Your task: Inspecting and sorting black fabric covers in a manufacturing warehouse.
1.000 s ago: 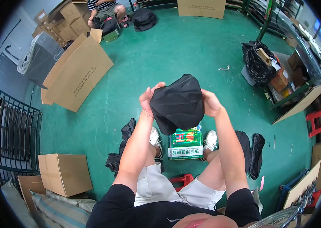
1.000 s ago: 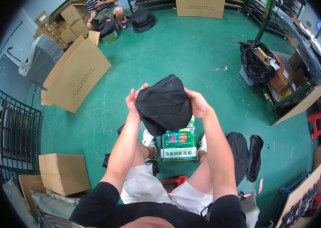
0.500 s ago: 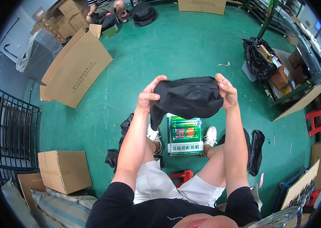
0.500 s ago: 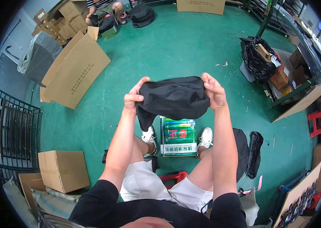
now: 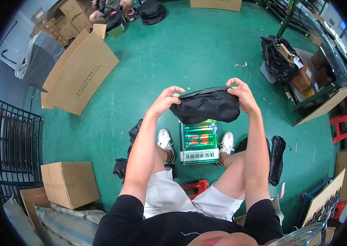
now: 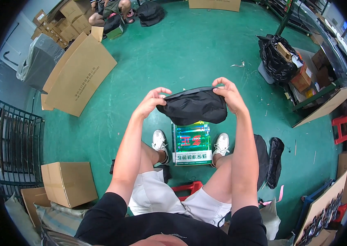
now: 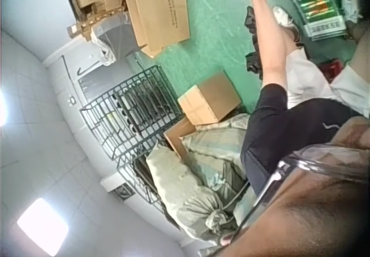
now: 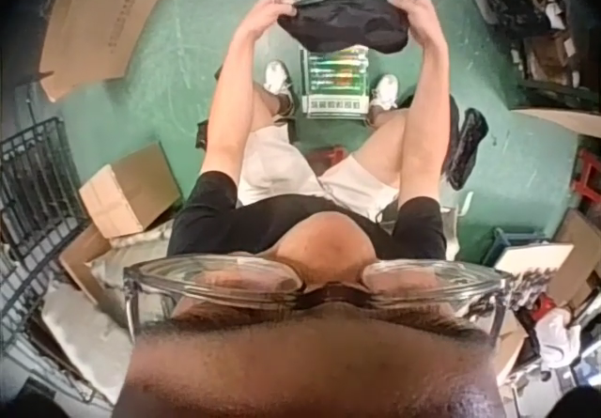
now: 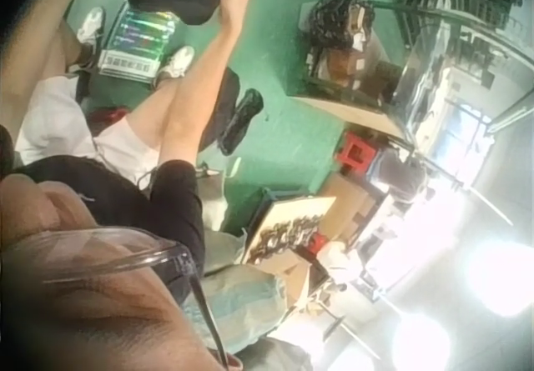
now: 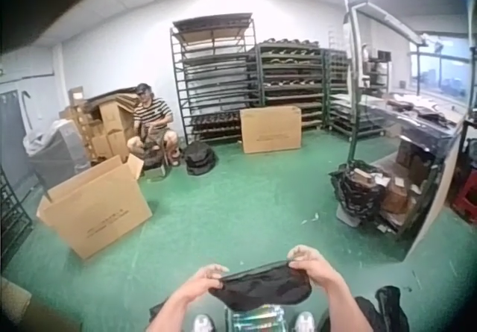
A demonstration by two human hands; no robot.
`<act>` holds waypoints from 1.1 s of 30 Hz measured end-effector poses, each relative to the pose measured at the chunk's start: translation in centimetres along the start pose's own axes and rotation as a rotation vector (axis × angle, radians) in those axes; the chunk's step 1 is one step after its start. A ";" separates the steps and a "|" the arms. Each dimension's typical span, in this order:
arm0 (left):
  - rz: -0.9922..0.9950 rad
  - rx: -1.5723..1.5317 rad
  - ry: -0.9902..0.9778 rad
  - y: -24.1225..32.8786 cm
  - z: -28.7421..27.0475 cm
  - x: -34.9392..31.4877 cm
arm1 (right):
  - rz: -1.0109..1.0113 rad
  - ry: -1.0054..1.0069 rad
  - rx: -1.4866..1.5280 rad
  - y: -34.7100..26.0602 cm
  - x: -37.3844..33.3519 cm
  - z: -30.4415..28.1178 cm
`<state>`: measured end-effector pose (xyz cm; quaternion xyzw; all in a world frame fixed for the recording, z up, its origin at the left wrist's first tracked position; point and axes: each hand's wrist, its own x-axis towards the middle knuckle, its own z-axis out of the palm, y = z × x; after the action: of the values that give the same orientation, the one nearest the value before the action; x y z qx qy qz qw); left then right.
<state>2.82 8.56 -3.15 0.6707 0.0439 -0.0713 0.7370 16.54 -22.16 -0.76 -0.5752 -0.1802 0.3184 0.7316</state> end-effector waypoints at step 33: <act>0.044 -1.052 0.068 0.1 -0.7 0.4 | -0.082 -0.279 0.598 -1.3 -0.8 2.4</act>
<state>3.26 9.20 -3.17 0.2126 0.0834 -0.0024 0.9736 14.81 -21.12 1.27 -0.2780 -0.2003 0.4032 0.8485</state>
